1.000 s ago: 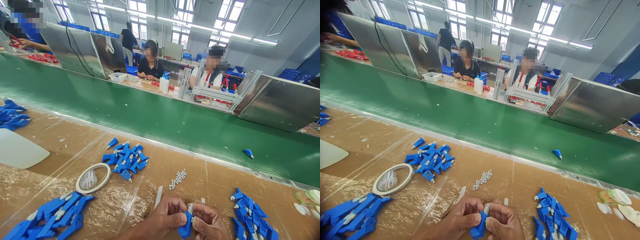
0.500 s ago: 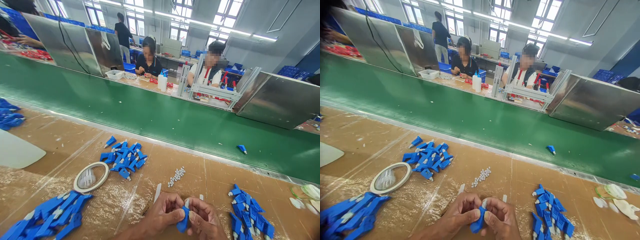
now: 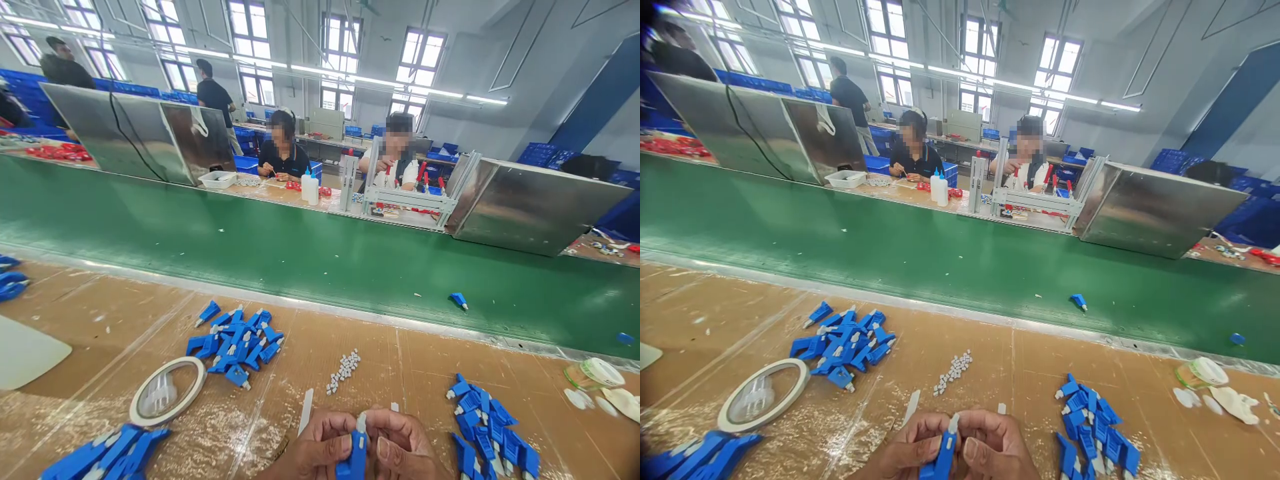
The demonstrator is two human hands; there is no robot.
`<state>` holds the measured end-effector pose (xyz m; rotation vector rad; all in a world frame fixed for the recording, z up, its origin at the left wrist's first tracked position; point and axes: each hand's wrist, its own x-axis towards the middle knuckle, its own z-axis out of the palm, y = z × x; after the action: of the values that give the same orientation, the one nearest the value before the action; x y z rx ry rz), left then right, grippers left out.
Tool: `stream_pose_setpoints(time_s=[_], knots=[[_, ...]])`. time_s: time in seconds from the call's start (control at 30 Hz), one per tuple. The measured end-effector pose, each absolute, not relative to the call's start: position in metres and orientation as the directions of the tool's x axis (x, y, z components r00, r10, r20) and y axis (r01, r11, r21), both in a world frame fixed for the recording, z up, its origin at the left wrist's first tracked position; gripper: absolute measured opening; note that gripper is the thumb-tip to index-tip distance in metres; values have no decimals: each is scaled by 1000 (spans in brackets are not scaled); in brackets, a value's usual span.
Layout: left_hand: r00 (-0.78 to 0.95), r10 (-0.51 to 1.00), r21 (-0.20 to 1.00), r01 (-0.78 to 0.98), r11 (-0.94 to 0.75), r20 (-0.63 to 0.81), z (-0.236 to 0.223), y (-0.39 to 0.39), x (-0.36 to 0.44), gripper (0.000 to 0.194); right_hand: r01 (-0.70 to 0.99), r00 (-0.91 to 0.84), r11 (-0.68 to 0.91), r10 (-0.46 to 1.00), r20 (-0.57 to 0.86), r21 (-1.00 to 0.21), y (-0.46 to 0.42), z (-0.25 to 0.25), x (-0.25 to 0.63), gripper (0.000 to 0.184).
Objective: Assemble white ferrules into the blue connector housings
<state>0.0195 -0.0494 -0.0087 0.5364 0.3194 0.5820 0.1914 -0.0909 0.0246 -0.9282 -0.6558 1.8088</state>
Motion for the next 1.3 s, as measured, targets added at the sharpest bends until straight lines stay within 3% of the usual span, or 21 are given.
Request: stream_pose_setpoints(time_s=[0.5, 0.97, 1.3], knots=[[813, 570, 532, -433, 728, -119, -12, -51, 20, 26, -457, -271, -371, 924, -271, -808, -86, 4, 191, 40], [774, 619, 517, -478, 711, -135, -16, -53, 30, 37, -429, -290, -364, 922, -256, -826, -86, -5, 195, 38], [786, 603, 495, -472, 729, -138, -13, -55, 27, 31, -438, -265, -386, 918, -294, -812, -85, -1, 194, 38]])
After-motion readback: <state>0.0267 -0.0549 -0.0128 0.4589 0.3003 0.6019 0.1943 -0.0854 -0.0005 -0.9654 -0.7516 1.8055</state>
